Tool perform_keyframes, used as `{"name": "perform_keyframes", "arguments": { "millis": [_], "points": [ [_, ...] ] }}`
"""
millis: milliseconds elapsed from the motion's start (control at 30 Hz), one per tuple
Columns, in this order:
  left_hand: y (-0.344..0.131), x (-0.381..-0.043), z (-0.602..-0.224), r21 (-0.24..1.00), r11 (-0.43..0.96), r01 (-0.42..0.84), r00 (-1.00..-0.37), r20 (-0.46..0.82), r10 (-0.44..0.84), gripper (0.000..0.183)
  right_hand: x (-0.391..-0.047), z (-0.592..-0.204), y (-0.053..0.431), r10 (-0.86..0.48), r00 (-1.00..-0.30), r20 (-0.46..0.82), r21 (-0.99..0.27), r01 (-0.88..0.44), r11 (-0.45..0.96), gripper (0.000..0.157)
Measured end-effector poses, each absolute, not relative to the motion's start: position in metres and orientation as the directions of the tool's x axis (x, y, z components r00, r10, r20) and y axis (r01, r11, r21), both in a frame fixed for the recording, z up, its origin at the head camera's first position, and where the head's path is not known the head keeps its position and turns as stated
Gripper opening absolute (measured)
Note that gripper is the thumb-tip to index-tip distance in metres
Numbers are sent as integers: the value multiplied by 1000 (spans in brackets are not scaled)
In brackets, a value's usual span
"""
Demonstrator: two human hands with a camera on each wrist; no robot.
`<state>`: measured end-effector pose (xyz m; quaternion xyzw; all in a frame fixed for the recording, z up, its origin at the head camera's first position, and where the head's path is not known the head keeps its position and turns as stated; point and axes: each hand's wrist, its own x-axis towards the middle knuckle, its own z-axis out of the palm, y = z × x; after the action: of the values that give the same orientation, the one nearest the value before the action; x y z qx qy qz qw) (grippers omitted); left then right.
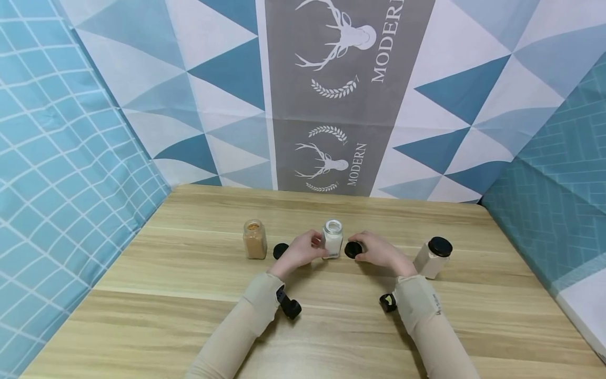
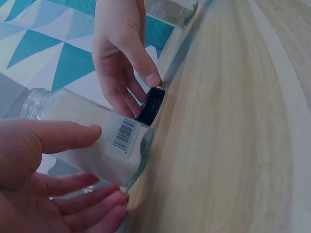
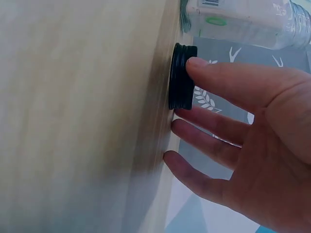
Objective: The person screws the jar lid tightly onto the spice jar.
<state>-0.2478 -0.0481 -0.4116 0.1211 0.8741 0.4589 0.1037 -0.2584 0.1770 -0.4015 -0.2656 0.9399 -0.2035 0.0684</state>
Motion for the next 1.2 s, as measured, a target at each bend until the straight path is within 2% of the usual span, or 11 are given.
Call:
{"name": "perform_keyframes", "arguments": {
  "millis": [300,733,1200],
  "points": [
    [-50,-254,-419,836,510,203,-920,-15,391,44,-259,-404,176,-505,-863,-7,-392,-462,796,43],
    [-51,-255,-427,873,463,155,-927,-34,374,47,-252,-404,181,-495,-869,5,-482,-435,760,40],
    [-54,-254,-431,914,375,153,-915,-13,404,47,-249,-399,182,-454,-887,91,-570,-420,706,39]
  ]
}}
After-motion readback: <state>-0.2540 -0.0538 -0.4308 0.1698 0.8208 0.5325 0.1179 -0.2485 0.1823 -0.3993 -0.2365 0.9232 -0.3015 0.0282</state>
